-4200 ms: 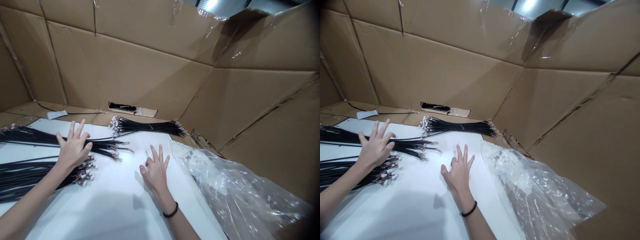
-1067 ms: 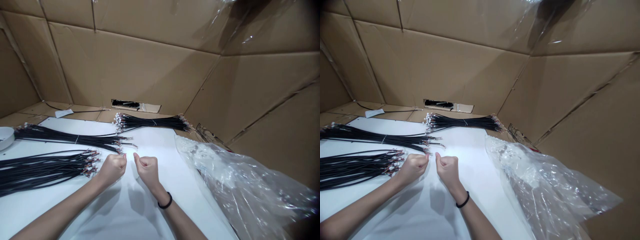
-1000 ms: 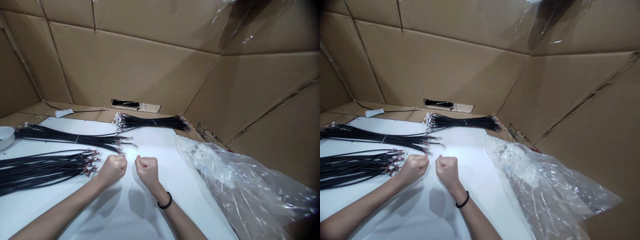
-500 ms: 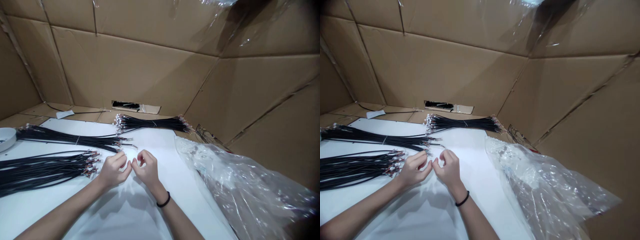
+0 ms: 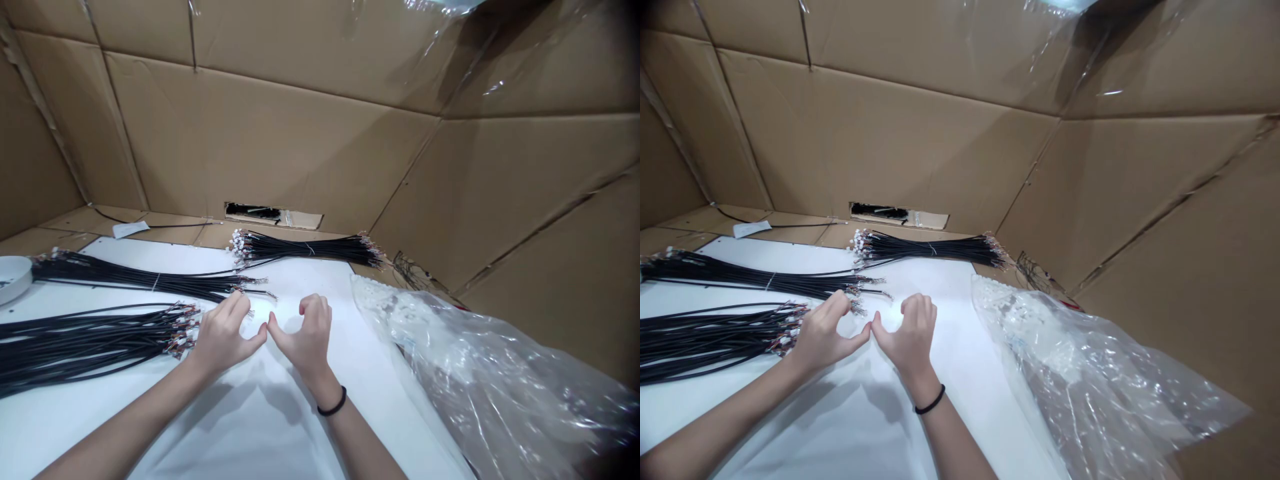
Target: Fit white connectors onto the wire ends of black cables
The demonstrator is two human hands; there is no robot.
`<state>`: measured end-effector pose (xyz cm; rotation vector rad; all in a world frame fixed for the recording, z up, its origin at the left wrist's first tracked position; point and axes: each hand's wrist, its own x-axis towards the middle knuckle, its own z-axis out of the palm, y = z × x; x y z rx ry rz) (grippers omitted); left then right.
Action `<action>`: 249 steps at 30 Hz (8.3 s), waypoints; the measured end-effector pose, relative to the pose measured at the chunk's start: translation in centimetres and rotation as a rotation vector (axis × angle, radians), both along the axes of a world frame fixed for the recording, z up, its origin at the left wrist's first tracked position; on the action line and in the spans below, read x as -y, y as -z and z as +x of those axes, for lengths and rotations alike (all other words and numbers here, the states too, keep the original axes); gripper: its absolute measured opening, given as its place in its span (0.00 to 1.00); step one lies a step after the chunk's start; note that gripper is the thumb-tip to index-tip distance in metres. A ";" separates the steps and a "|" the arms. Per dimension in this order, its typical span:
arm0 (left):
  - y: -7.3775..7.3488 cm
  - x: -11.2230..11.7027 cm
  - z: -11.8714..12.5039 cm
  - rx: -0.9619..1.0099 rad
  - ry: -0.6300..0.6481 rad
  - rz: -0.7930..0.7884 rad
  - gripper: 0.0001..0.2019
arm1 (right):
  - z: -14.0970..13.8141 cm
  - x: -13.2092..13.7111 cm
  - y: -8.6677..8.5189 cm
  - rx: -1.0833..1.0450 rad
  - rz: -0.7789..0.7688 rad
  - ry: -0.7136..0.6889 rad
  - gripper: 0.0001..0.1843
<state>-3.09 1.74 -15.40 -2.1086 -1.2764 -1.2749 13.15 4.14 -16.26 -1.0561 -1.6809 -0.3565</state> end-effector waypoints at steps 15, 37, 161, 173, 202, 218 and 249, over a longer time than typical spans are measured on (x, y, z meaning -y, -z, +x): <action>1.4 -0.4 -0.2 0.144 0.243 0.056 0.24 | -0.1 0.3 0.9 0.010 0.032 -0.282 0.25; 0.0 0.6 0.5 0.183 0.189 -0.103 0.03 | -0.3 0.9 -0.3 -0.024 -0.083 -0.283 0.06; 0.9 -0.1 0.1 0.045 0.245 -0.022 0.22 | -0.4 0.7 1.0 -0.038 -0.144 -0.387 0.21; -0.2 0.3 0.0 -0.008 -0.055 -0.238 0.29 | 0.1 0.6 0.2 0.172 -0.288 -0.098 0.21; -0.4 0.4 -0.2 -0.083 -0.088 -0.479 0.31 | 0.2 0.2 0.4 0.022 -0.332 -0.091 0.27; -0.7 0.0 -0.6 -0.133 0.006 -0.581 0.55 | 0.2 0.2 0.4 0.102 -0.472 -0.149 0.37; 0.6 -0.3 -0.3 -0.050 -0.043 -0.489 0.25 | 0.8 -1.5 2.6 0.037 -0.622 -0.094 0.24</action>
